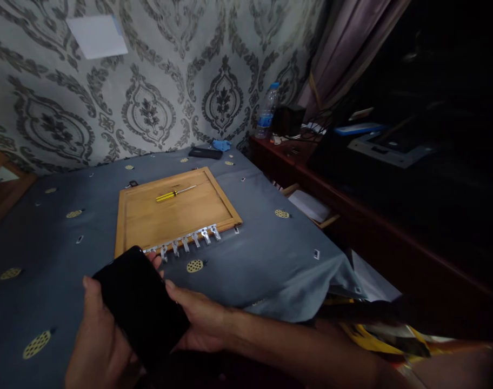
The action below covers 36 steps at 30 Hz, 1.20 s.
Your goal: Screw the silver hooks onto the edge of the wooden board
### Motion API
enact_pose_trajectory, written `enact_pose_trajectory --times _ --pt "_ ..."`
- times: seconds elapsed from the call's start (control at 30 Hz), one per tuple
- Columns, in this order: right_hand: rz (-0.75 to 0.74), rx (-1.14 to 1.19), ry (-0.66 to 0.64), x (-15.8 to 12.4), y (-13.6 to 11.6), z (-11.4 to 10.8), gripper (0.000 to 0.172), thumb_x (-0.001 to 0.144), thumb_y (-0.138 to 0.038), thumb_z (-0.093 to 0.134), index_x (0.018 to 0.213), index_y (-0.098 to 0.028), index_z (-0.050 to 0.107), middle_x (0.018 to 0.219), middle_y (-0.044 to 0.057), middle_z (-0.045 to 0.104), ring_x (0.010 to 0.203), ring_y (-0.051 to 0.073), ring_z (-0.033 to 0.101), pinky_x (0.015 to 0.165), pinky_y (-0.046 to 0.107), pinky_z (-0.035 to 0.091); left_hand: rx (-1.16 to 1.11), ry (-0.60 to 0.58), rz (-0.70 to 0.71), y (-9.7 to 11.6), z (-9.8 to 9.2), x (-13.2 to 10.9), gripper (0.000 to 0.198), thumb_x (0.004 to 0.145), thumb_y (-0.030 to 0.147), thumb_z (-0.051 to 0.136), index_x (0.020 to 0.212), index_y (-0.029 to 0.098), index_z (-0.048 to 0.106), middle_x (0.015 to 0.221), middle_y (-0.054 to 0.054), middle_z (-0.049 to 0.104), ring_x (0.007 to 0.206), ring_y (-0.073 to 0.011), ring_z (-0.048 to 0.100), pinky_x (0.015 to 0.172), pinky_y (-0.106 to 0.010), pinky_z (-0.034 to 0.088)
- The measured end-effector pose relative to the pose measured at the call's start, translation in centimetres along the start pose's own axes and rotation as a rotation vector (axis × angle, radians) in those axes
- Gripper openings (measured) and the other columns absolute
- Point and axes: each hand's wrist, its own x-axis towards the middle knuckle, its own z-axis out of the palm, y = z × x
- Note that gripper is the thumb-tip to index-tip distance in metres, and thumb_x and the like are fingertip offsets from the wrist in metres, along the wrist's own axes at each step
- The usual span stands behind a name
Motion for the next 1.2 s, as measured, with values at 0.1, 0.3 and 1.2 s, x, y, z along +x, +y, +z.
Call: enact_pose_trajectory --times 0.1,0.3,1.2 --pt "-0.144 -0.051 0.075 -0.9 -0.7 0.3 0.067 0.068 -0.070 0.074 0.111 -0.018 0.066 0.091 0.003 0.069 0.075 0.014 0.062 0.072 0.028 0.049 -0.032 -0.085 -0.052 -0.2 -0.2 1.2 0.075 0.069 0.085 0.057 0.113 0.027 0.075 0.123 -0.007 0.072 0.119 -0.0307 0.065 0.085 -0.032 0.061" --pt "-0.486 -0.244 0.416 -3.9 -3.4 0.6 0.047 0.075 -0.064 0.071 0.091 -0.019 0.072 0.081 -0.001 0.067 0.082 0.014 0.060 0.085 0.027 0.046 -0.107 -0.183 -0.031 -0.5 4.4 1.0 0.056 0.097 0.062 0.040 0.125 0.022 0.067 0.114 -0.009 0.075 0.111 -0.0279 0.069 0.094 -0.040 0.058" --pt "-0.773 -0.275 0.997 -10.7 -14.0 -6.9 0.046 0.066 -0.062 0.078 0.080 -0.019 0.068 0.067 0.000 0.070 0.065 0.018 0.067 0.053 0.027 0.051 0.488 -0.228 0.711 6.4 4.9 6.5 0.032 0.079 0.049 0.072 0.092 0.021 0.065 0.090 -0.003 0.070 0.083 -0.0161 0.065 0.069 -0.026 0.053"
